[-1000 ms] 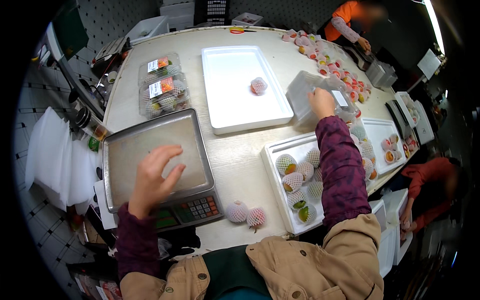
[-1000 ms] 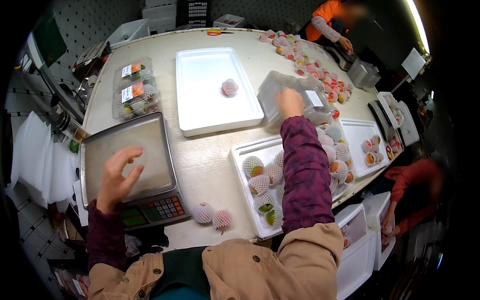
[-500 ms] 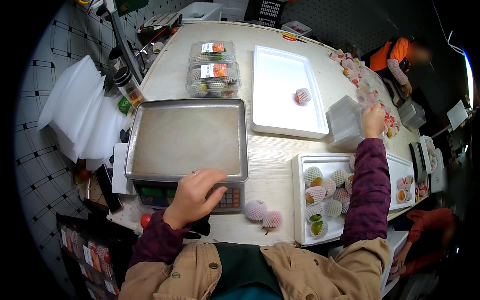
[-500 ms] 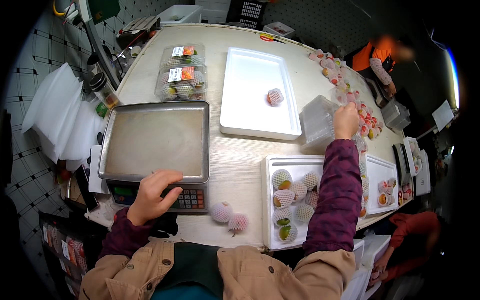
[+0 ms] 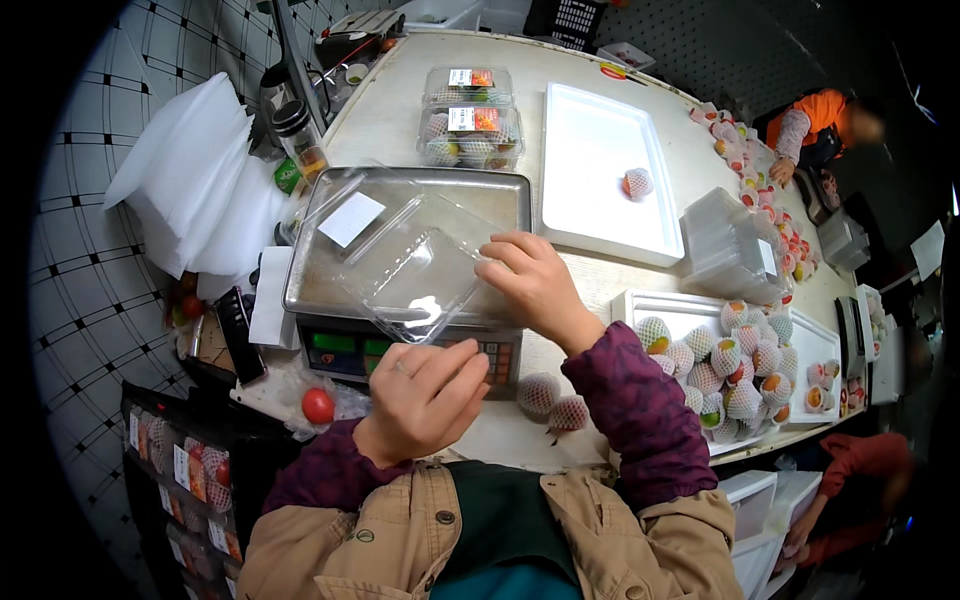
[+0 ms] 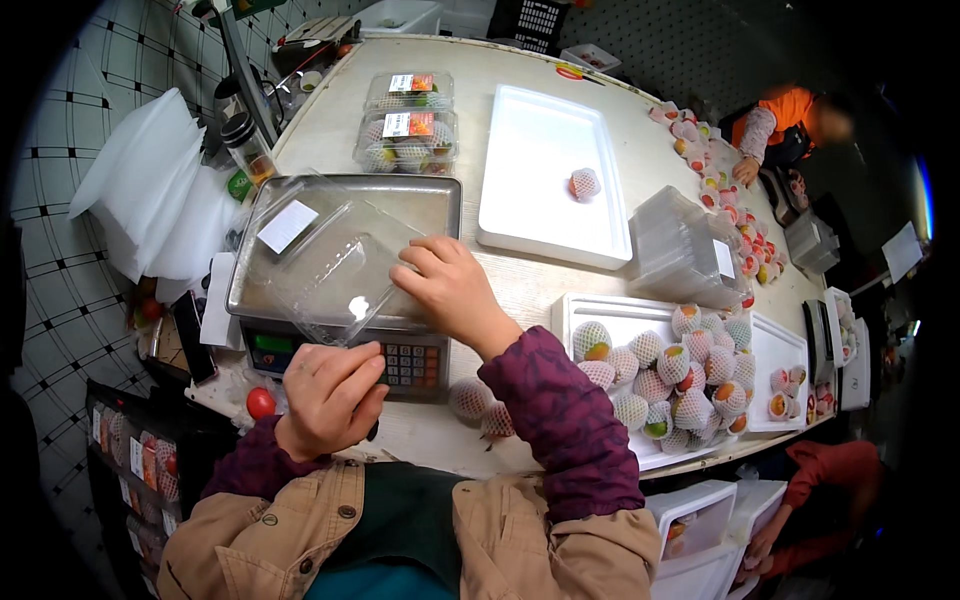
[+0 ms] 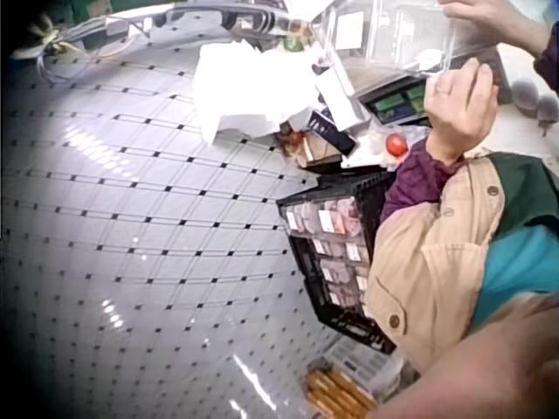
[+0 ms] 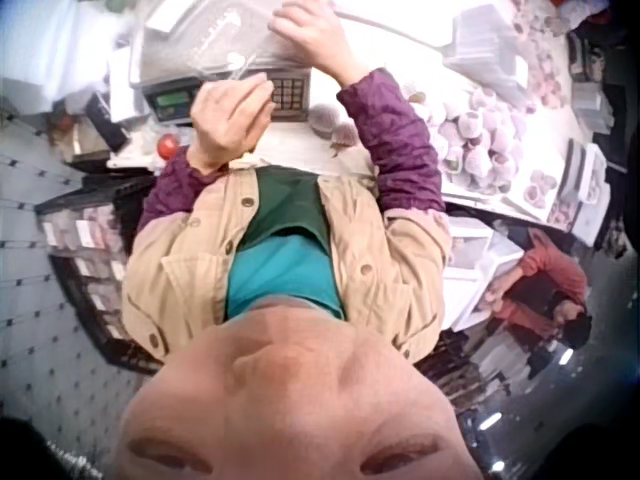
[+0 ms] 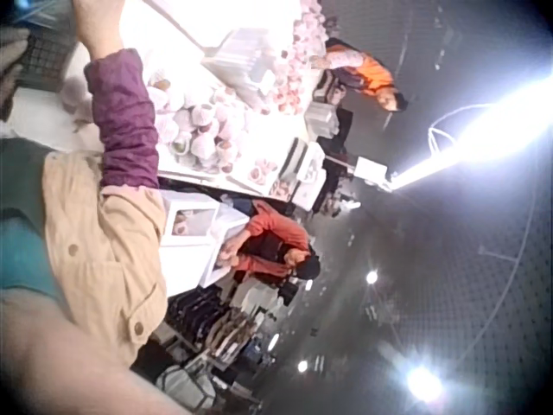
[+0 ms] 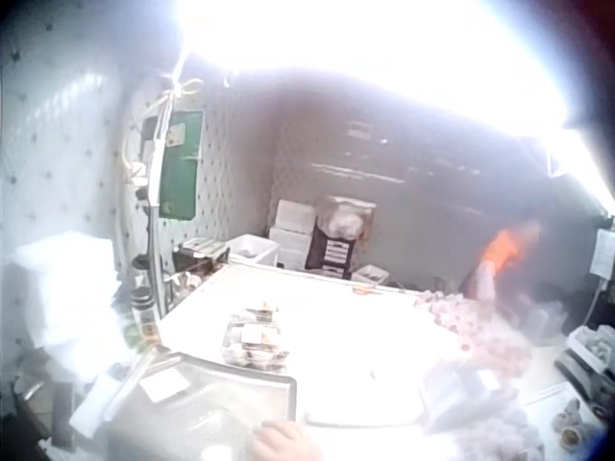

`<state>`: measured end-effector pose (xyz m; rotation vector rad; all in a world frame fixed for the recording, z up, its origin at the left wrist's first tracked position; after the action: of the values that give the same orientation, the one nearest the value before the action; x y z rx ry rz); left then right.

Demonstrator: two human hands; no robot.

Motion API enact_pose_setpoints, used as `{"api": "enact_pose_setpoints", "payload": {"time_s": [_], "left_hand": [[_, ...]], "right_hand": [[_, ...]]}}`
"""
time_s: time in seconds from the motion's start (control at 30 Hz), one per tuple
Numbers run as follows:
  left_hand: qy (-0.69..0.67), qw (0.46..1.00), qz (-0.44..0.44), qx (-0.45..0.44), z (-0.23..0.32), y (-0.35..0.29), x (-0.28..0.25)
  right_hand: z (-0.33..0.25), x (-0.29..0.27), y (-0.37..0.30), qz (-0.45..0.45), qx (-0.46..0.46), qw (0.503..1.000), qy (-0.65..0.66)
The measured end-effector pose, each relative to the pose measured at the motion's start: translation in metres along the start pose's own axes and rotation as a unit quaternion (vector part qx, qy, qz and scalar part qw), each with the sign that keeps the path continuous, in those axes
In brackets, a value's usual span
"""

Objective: The person picks individual fruits wrapped in protective foam nets from a tray and places them into clear plastic containers. They arrange the fruit inside the containers, close the lids, and move the finished packages to a stack on the counter. The process is repeated continuously with different fruits.

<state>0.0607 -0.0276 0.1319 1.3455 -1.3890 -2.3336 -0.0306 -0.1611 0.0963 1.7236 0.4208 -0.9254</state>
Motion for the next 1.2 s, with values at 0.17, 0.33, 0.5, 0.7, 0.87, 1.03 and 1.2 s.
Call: {"api": "enact_pose_setpoints", "payload": {"time_s": [0.17,0.33,0.5,0.7,0.87,1.03,1.2], "left_hand": [[0.088,0.987,-0.129,-0.045,-0.012,0.009,-0.002],[0.116,0.982,-0.145,-0.025,-0.04,-0.014,0.037],[0.007,1.0,-0.002,0.017,-0.009,-0.008,0.044],[-0.104,0.958,-0.26,0.065,0.049,-0.04,0.158],[-0.159,0.939,-0.303,-0.024,0.041,-0.061,0.2],[-0.674,0.5,-0.21,-0.502,0.014,-0.068,0.206],[-0.709,0.486,-0.196,-0.472,0.02,-0.043,0.155]], "right_hand": [[0.014,-0.009,-0.013,-0.018,0.042,0.999,-0.028],[0.012,-0.076,-0.061,0.049,0.213,0.975,0.036],[0.0,-0.089,-0.157,0.017,0.426,0.901,0.077],[-0.061,-0.034,-0.213,-0.132,0.47,0.872,-0.034],[-0.051,-0.027,-0.229,-0.044,0.443,0.893,-0.061],[-0.038,-0.016,-0.264,0.262,0.626,0.488,0.549],[-0.04,-0.027,-0.24,0.311,0.563,0.398,0.654]]}}
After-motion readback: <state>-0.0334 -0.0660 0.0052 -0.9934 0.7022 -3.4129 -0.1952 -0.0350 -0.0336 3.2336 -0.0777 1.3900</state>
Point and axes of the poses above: each hand's wrist, its own y-axis towards the middle knuckle, its own x-axis out of the palm, z = x × y, the point moved 7 cm from there along y, towards the middle knuckle, and after that the axes turned 1 degree about x, right-handed, at the moved point
